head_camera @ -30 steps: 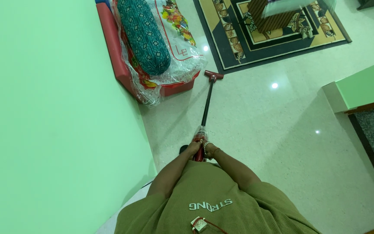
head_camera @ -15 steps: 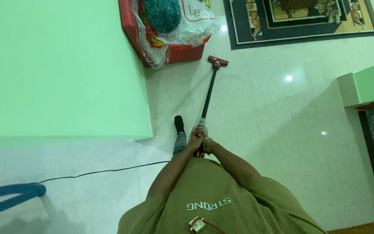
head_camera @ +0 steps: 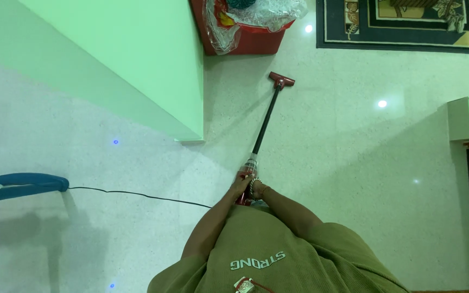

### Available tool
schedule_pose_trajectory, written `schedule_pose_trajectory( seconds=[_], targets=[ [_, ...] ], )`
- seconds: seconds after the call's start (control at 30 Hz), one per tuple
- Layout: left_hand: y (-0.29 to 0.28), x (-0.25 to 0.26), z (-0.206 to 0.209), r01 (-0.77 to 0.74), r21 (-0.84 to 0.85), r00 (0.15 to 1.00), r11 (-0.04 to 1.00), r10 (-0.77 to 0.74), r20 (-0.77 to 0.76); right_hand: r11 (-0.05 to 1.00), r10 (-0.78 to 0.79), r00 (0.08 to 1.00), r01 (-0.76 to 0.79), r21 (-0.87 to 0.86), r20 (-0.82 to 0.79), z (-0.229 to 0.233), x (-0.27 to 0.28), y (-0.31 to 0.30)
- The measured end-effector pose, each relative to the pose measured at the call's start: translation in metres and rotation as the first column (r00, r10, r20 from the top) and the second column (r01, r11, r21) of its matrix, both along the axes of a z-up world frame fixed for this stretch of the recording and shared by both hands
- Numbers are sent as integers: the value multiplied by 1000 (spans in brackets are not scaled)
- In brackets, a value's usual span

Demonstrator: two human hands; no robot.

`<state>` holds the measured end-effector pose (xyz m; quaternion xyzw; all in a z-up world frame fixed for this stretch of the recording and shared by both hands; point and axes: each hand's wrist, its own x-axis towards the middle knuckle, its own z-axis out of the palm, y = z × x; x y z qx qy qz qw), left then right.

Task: The person vacuums the tiled floor throughout the room and hallway using a vacuum cleaner.

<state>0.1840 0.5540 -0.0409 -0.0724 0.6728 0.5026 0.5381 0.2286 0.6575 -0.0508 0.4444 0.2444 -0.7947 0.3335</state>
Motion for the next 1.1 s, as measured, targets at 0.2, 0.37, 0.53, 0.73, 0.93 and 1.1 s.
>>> schedule_pose_trajectory(
  seconds=[0.2,0.37,0.53,0.73,0.93,1.1],
  targets=[
    [-79,48,-6,10,-49,998,999,-13,-69,999,-48,999,47,13,15,-11,46,-77],
    [-168,113,-19,-1,-57,996,998,-5,-90,998,-58,995,57,19,84,-15,105,-167],
    [-246,171,-20,-37,-191,999,981,29,-44,980,88,985,-112,165,148,-13,159,-249],
    [-296,195,-11,-52,-276,985,960,3,-175,996,82,996,-81,46,-21,-11,176,-293],
    [-299,206,-11,-26,-335,989,942,-25,-146,980,191,980,-193,51,56,-12,186,-296],
    [-271,187,-5,-41,-277,991,960,4,-134,968,229,973,-232,101,40,-10,170,-267]
  ],
)
